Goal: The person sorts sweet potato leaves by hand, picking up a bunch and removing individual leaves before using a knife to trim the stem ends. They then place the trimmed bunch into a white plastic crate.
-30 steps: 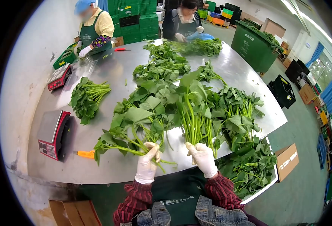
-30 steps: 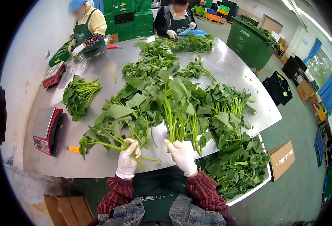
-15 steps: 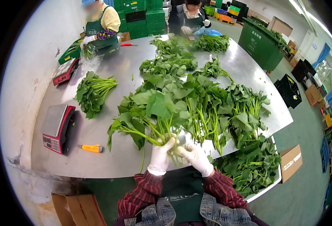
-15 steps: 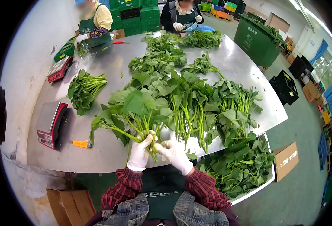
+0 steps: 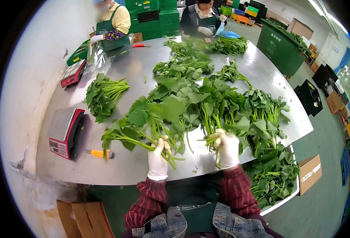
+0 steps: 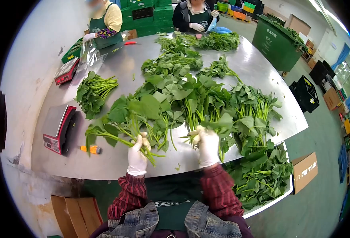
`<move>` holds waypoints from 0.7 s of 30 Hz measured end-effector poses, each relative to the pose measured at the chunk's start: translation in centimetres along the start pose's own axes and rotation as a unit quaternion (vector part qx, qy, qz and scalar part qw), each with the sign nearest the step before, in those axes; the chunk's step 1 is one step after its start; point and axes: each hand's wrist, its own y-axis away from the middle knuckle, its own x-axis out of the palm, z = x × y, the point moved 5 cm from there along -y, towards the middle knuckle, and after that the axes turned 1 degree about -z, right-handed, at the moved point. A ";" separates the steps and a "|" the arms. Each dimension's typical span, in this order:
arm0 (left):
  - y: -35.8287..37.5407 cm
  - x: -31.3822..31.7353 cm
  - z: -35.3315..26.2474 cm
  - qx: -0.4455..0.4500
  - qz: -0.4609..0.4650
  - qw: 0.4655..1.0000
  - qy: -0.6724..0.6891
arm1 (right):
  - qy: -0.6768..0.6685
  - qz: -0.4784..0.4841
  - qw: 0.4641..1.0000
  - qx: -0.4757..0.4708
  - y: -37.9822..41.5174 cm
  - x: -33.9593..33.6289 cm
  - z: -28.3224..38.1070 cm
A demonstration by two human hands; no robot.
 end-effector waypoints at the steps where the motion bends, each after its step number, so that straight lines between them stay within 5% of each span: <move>1: -0.1 -0.4 -0.6 0.002 0.011 1.000 0.003 | 0.032 0.075 0.995 0.055 -1.1 -0.6 0.5; 2: 0.0 -0.6 -0.9 0.004 0.007 1.000 0.001 | 0.064 0.148 0.981 0.111 -1.7 -0.7 0.9; 3: 0.1 -0.5 -0.9 -0.018 0.018 1.000 0.005 | 0.336 0.115 0.925 0.135 -2.4 -0.9 1.7; 4: 0.2 -0.2 -0.9 -0.040 0.031 0.999 0.009 | 0.593 0.110 0.797 -0.041 -3.7 -1.2 1.8; 6: 0.8 0.5 -0.5 -0.039 0.042 0.998 0.003 | 0.643 -0.050 0.745 -0.170 -4.0 -2.2 2.1; 8: 1.2 1.2 0.3 -0.040 0.061 0.997 0.015 | 0.536 0.044 0.825 -0.174 -1.6 1.5 4.0; 9: 1.3 1.4 0.8 -0.045 0.065 0.997 -0.001 | 0.364 0.092 0.927 0.005 0.1 3.2 4.0; 12: 1.9 2.0 2.1 -0.080 0.104 0.989 -0.066 | 0.285 0.187 0.940 0.027 2.8 7.4 3.7; 17: 3.1 2.2 3.4 -0.134 0.084 0.983 -0.093 | 0.306 0.205 0.929 0.024 3.5 8.1 1.2; 19: 2.5 2.0 3.7 -0.126 0.098 0.987 -0.034 | 0.347 0.262 0.900 -0.035 5.7 7.2 1.4; 21: 2.7 2.5 2.8 -0.105 0.084 0.991 0.007 | 0.323 0.248 0.893 -0.193 9.0 5.0 1.8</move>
